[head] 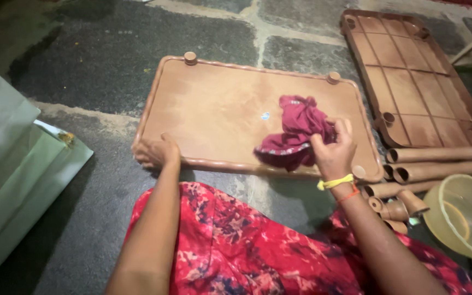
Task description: The person sits on the floor and wipes plastic table panels and leg tubes with a cloth, then presses round leg sockets onto the underside of a panel. The panels and tubes are laid out on the floor around them.
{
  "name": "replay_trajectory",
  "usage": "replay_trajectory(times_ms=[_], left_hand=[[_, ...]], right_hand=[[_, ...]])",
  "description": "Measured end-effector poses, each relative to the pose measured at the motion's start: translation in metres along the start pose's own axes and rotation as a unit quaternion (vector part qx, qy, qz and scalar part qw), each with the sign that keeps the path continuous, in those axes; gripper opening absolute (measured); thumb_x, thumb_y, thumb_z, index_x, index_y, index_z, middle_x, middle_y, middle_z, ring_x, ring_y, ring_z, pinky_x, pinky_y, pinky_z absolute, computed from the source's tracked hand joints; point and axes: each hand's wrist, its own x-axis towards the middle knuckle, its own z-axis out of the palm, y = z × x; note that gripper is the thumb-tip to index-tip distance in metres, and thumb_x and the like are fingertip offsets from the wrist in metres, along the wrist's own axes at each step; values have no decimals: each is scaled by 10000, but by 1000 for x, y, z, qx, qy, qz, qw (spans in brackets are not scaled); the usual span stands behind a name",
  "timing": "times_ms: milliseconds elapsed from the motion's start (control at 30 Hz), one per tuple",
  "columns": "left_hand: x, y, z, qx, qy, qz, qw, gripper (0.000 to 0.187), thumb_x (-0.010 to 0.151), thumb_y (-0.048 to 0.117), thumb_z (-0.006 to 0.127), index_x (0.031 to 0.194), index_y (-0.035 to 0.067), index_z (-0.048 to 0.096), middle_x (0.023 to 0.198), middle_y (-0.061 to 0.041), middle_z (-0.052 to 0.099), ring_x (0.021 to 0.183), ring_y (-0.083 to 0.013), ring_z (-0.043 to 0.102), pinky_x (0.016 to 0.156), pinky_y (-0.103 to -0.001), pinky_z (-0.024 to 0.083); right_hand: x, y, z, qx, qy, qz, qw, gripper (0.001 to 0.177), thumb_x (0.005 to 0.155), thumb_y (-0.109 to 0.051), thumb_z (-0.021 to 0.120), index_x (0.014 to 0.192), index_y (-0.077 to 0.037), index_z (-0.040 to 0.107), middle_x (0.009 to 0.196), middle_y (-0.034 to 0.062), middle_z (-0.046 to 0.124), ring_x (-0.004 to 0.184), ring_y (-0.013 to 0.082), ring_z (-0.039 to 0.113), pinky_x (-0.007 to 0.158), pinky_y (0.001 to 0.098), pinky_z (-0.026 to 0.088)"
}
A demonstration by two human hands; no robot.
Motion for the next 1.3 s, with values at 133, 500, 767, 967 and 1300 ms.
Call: replay_trajectory(times_ms=[133, 500, 767, 967, 1300], left_hand=[[38, 4, -3, -39, -2, -148, 988, 938, 882, 568, 612, 1560, 25, 259, 1663, -248, 100, 1498, -510, 126, 1182, -641, 138], [57, 34, -44, -112, -82, -244, 960, 754, 923, 603, 401, 1431, 61, 529, 1530, -145, 473, 1400, -428, 419, 1128, -616, 311], [54, 29, -46, -160, -50, -244, 955, 694, 945, 554, 365, 1433, 99, 558, 1502, -134, 542, 1377, -385, 499, 1153, -530, 354], [44, 35, -67, -284, -89, -251, 921, 754, 959, 597, 262, 1396, 99, 622, 1498, -161, 582, 1415, -421, 450, 1176, -541, 350], [46, 37, -62, -189, -102, -226, 950, 860, 938, 704, 250, 1480, 80, 487, 1580, -68, 464, 1478, -434, 299, 1222, -512, 214]], right_hand=[[-5, -10, 79, -15, -203, -4, 979, 409, 799, -199, 760, 1179, -67, 680, 1175, 192, 617, 981, 333, 646, 840, 436, 528], [-68, -16, 235, -65, -445, -143, 882, 416, 882, -270, 699, 1298, -282, 708, 1401, 104, 591, 1255, 346, 549, 1006, 546, 399], [-30, -73, 365, -63, -430, -62, 898, 237, 976, -279, 656, 1171, -212, 774, 1256, 97, 662, 1171, 319, 612, 980, 474, 484], [-27, -96, 378, 105, -440, 27, 891, 310, 945, -378, 680, 1193, -206, 749, 1142, 92, 712, 1073, 284, 714, 922, 425, 571], [-60, -31, 215, -71, -504, -249, 824, 369, 714, -265, 818, 1038, -163, 674, 1117, 151, 574, 1034, 366, 573, 875, 480, 487]])
